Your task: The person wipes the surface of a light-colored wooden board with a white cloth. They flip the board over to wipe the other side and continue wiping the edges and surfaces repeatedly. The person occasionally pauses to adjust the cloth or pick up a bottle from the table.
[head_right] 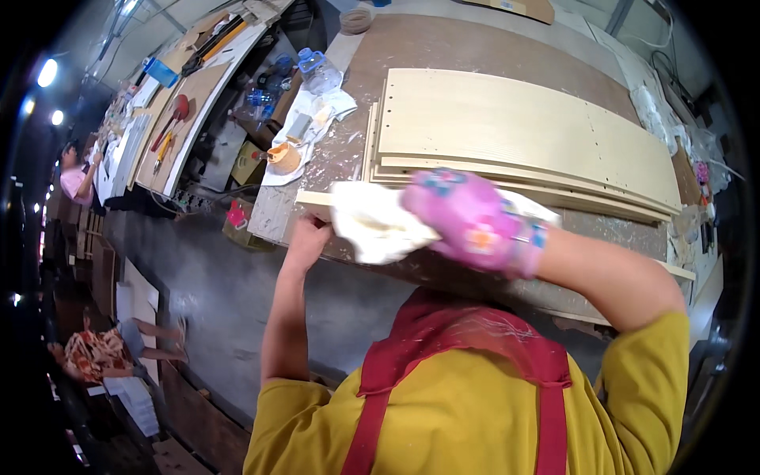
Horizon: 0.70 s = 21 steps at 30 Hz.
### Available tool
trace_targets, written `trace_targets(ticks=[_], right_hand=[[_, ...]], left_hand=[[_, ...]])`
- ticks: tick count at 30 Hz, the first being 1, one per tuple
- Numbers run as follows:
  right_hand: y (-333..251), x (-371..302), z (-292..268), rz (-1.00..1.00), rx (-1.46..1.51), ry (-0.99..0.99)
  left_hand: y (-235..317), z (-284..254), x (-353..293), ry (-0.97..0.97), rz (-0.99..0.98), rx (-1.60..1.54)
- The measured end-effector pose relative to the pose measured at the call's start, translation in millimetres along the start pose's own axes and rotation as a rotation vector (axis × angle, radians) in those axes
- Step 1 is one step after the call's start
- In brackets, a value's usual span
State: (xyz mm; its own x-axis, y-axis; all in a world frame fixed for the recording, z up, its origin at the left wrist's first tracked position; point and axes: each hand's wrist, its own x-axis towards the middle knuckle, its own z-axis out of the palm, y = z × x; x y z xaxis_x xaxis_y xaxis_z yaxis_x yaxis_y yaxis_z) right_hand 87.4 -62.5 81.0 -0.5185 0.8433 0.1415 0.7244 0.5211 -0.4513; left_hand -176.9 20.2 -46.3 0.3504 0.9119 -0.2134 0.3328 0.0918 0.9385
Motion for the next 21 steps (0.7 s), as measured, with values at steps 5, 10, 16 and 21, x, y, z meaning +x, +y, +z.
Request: trace_targets(ticks=[5, 10, 16, 21], right_hand=[[-10.6, 35.2, 17.4, -0.071, -0.167, 0.100], [-32.6, 119.1, 49.7, -0.082, -0.053, 0.148], [-19.0, -10.7, -6.1, 0.084, -0.174, 0.057], [18.2, -108.1, -27.8, 0.364, -0.081, 0.118]], left_hand=[[-47.7, -8.6, 22.0, -0.147, -0.114, -0.625], [-55.5, -12.2, 27.6, -0.070, 0.123, 0.391], [10.1, -13.7, 2.1, -0.199, -0.128, 0.273], [17.5, -16.5, -12.6, -0.063, 0.116, -0.297]])
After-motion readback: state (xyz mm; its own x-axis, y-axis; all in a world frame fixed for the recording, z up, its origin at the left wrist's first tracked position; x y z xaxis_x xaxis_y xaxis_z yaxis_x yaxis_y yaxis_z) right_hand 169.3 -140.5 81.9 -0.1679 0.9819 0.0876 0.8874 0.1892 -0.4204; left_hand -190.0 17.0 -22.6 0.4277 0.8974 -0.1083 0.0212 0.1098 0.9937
